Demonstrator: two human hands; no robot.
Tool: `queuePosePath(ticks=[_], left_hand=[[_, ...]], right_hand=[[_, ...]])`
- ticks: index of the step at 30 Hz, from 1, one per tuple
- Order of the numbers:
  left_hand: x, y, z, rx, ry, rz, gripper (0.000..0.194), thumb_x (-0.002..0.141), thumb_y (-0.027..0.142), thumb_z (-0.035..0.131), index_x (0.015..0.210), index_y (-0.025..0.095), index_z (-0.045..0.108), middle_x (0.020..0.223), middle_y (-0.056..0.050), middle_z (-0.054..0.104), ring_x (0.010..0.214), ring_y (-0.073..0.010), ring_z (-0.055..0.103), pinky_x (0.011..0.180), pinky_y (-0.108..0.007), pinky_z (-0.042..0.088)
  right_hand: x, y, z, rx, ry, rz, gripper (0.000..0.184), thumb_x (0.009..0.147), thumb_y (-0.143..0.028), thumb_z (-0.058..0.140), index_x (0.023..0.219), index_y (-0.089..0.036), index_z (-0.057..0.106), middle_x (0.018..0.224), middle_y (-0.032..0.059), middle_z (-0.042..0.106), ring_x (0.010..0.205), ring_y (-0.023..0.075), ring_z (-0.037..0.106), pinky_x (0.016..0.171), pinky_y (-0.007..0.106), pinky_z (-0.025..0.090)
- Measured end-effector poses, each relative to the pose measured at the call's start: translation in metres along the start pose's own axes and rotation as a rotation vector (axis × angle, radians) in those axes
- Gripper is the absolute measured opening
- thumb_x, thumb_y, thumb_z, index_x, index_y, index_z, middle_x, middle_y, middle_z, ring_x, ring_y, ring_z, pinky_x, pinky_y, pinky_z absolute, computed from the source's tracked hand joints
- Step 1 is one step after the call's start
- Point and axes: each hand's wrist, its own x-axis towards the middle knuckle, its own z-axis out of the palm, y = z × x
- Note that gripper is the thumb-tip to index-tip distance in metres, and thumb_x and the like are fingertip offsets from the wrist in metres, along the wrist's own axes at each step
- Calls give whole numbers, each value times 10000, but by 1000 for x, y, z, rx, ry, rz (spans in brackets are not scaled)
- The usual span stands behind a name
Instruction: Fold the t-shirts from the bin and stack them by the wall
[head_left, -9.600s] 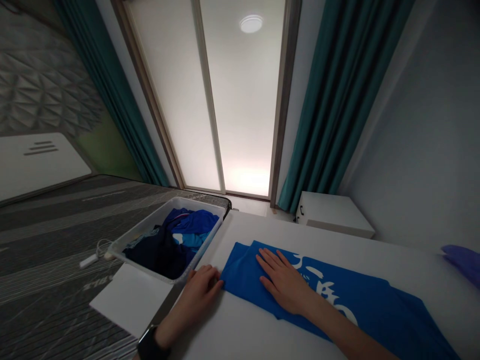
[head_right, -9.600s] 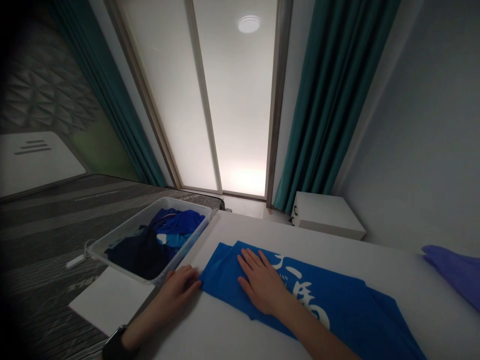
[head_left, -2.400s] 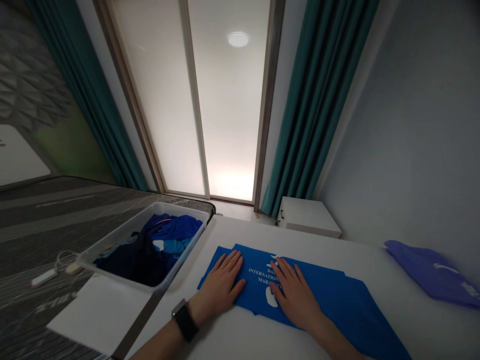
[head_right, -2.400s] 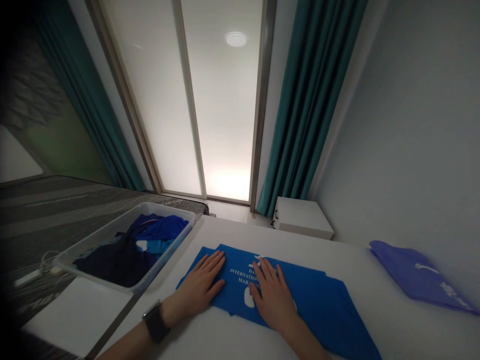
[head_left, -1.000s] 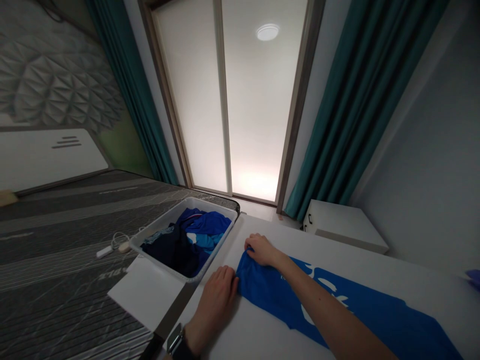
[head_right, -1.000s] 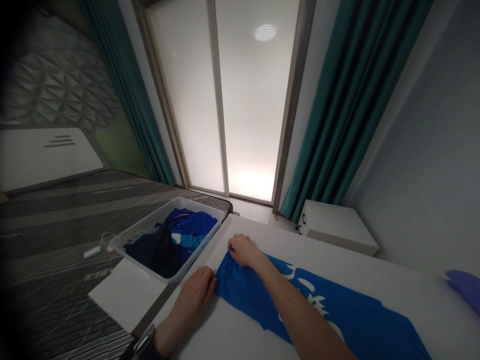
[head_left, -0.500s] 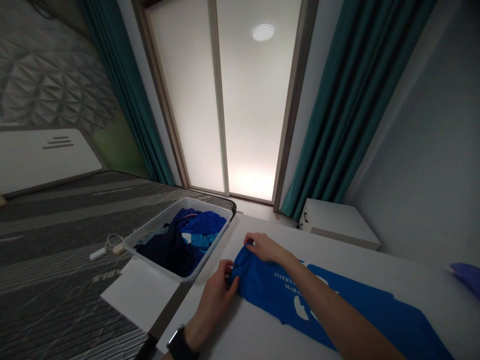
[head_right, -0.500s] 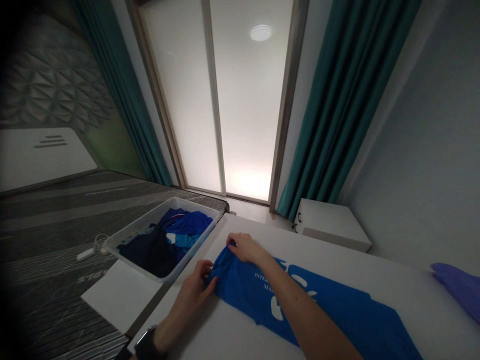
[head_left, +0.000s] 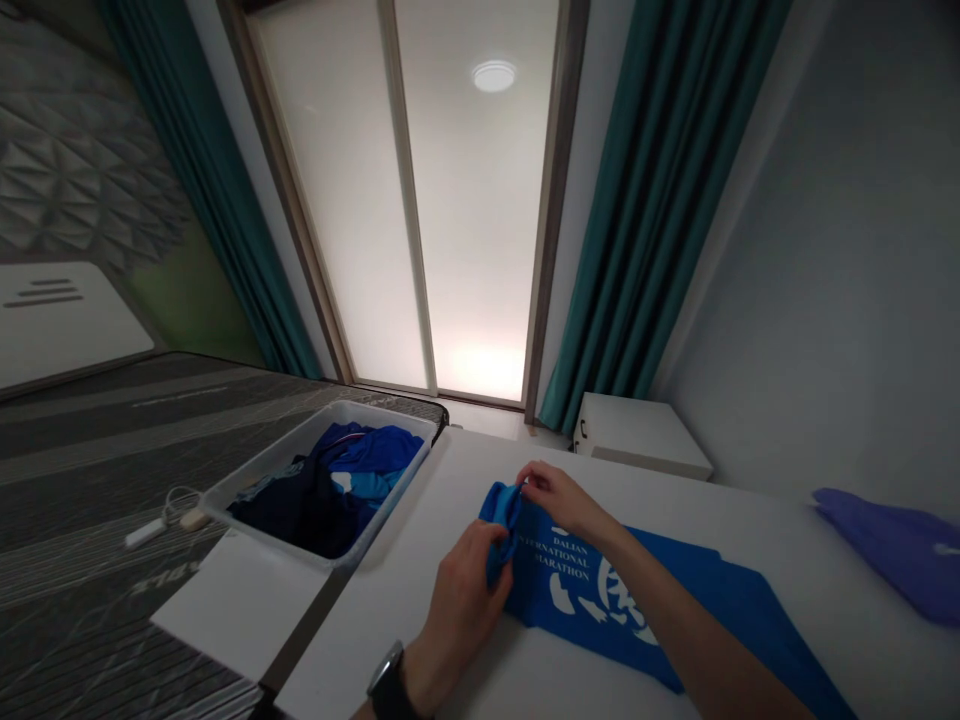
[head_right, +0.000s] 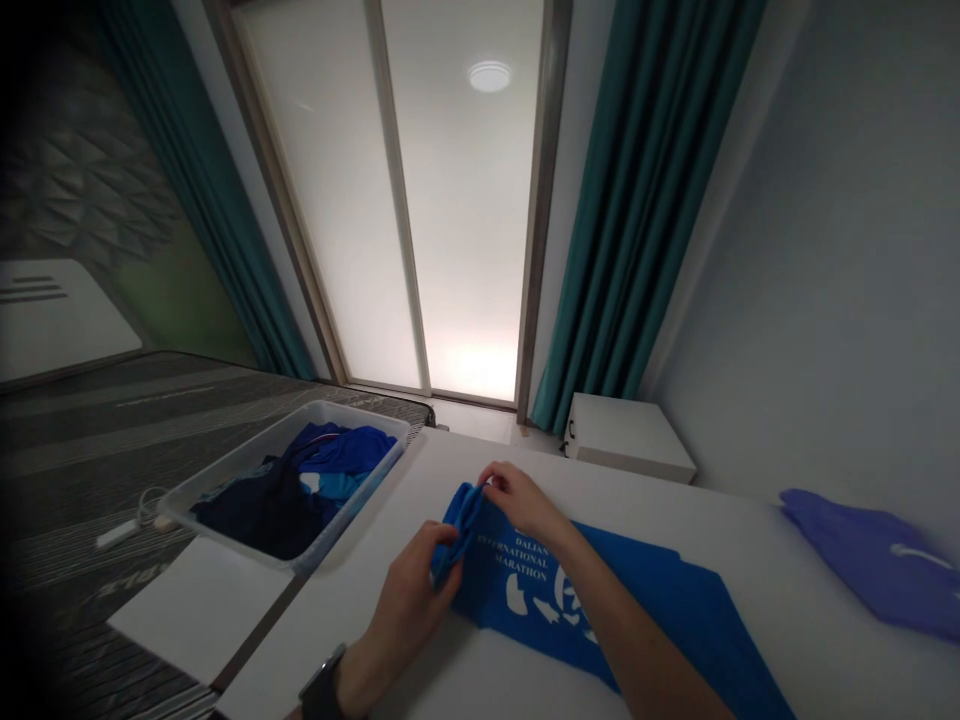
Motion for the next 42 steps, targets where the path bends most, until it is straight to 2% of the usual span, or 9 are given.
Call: queuePosePath(ticks=[4,7,9,13,18,24,31,36,42], left_hand=[[1,18,21,34,-90,119,289,794,65,468,1025,235,507,940,-39,624,862,-195,632,751,-311,516],[-2,29,37,69,-138,184,356,749,29,472,1038,233,504,965,-40,631,864,-199,632,741,-312,517],[-4,36,48,107,-153,236,393,724,2,472,1042,232,505,994,-38,635,880,-201,629,748,-315,517],[-7,43,65,237,-216,330,351,739,-22,500,982,231,511,935,-10,636,840,-201,620,699,-308,510],[-8,43,74,350,-295,365,251,828,30,567,962,234,512,906,6,631,828,-199,614,682,-310,497],[-6,45,75,377,-323,396,172,898,96,574,982,232,512,930,3,628,848,-199,603,694,-316,480],[1,58,84,376,-333,457,133,935,127,544,1014,228,509,943,-6,616,867,-198,586,706,-324,461],[-5,62,95,392,-373,506,112,950,146,544,1017,227,507,948,3,613,879,-194,579,726,-333,456],[-5,69,101,433,-421,540,63,973,187,528,1020,219,500,957,1,614,893,-192,575,737,-331,445]], right_hand=[[-30,6,-16,183,38,61,144,864,-316,497,905,-191,555,743,-31,523,708,146,582,694,286,480],[-49,10,-26,394,95,138,206,798,-384,597,875,-195,573,772,-33,530,676,134,562,671,282,462],[-59,16,-31,448,116,171,215,762,-385,630,855,-197,583,764,-32,547,691,139,558,688,286,454],[-75,33,-38,321,145,189,158,753,-325,596,840,-193,602,709,-30,562,696,144,534,673,277,419],[-85,50,-40,220,182,178,134,729,-291,578,803,-189,624,664,-36,535,653,141,489,647,281,391],[-87,51,-42,179,210,168,148,727,-299,556,807,-196,627,682,-29,546,670,150,502,656,284,404],[-90,50,-56,123,255,163,151,737,-287,539,817,-195,629,735,-5,589,725,161,533,697,289,421],[-102,57,-62,45,261,172,154,736,-266,513,818,-200,626,740,-3,604,729,168,549,695,288,434],[-114,68,-66,-50,264,188,152,741,-228,487,811,-207,619,781,12,645,777,184,587,738,298,452]])
